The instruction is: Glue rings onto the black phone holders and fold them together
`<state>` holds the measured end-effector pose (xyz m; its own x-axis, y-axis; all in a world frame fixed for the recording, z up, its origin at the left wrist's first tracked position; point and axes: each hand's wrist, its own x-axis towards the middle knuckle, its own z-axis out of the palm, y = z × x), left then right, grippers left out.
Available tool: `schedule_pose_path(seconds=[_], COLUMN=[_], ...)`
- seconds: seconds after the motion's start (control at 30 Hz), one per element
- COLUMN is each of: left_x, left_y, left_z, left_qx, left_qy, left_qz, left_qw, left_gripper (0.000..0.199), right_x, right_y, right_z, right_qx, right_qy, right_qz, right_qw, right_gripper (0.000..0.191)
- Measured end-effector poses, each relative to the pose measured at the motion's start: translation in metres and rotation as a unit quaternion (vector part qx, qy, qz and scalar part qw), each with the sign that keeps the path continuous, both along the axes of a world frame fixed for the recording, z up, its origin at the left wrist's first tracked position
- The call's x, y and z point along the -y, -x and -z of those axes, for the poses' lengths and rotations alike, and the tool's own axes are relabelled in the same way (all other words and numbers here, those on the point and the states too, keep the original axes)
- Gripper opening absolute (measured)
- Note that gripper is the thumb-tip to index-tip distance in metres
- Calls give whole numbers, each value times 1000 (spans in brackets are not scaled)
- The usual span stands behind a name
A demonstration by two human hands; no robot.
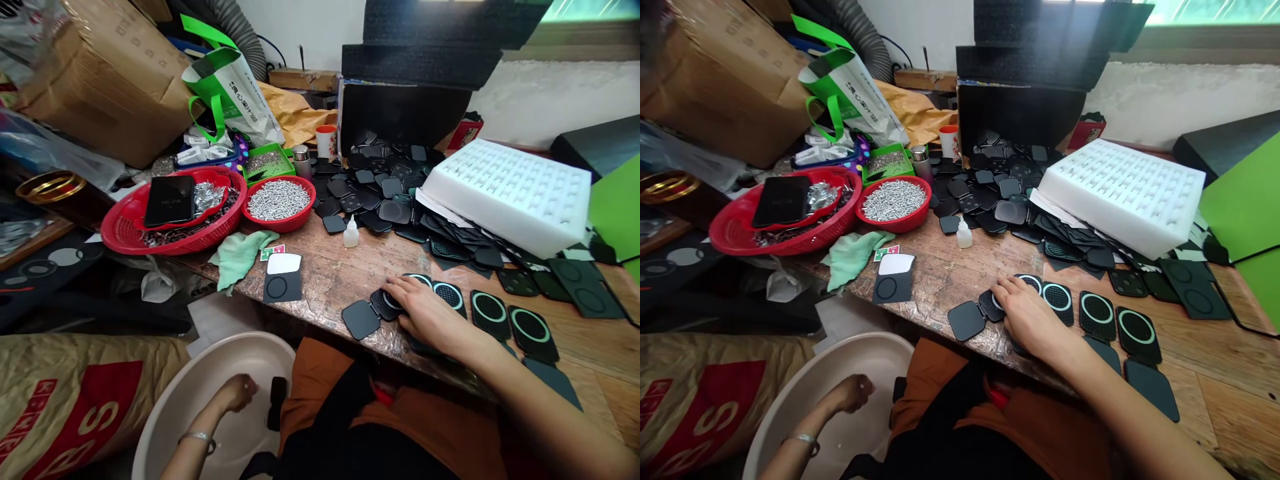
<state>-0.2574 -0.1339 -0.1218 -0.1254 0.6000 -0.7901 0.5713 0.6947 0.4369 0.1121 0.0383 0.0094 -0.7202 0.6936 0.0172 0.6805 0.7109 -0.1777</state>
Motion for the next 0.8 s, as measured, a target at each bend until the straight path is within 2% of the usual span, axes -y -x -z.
schedule_pose_path(seconds=[0.07,0.13,0.2,0.27,0.33,0.37,0.43,0.5,0.57,0.67,0.73,0.8], left_x=[-23,-47,-68,-84,-96,-99,-103,-101,-97,-92,-90,-89], left_y=[-17,-46,-81,-115,-139,-148,-158,-163,-167,-171,-167,-155], left_z=[-36,-81,-123,-148,-150,-145,-128,-113,-104,-104,-107,-111], left_qx=[55,94,95,107,83,63,12,-48,-109,-146,-128,-116], left_qy=[-29,-96,-293,-436,-494,-500,-503,-512,-525,-534,-543,-556], left_qz=[30,60,137,216,291,318,335,306,259,232,229,186], left_qw=[998,989,941,867,815,803,797,801,804,800,797,802], left_gripper=[45,41,34,26,51,57,52,45,42,42,45,39], right_x=[1,4,7,8,7,5,-2,-9,-16,-22,-23,-22], right_y=[-1,-1,-1,0,0,1,1,1,1,5,11,21], right_z=[4,6,6,5,5,6,11,18,25,26,20,10], right_qx=[-17,-34,-50,-68,-95,-110,-137,-150,-149,-141,-141,-146], right_qy=[7,18,28,40,52,59,73,81,83,71,62,61], right_qz=[4,13,26,42,55,57,55,58,65,59,38,10], right_qw=[1000,999,998,996,993,991,986,984,983,986,987,987], right_gripper=[57,58,60,60,58,56,50,48,52,51,38,26])
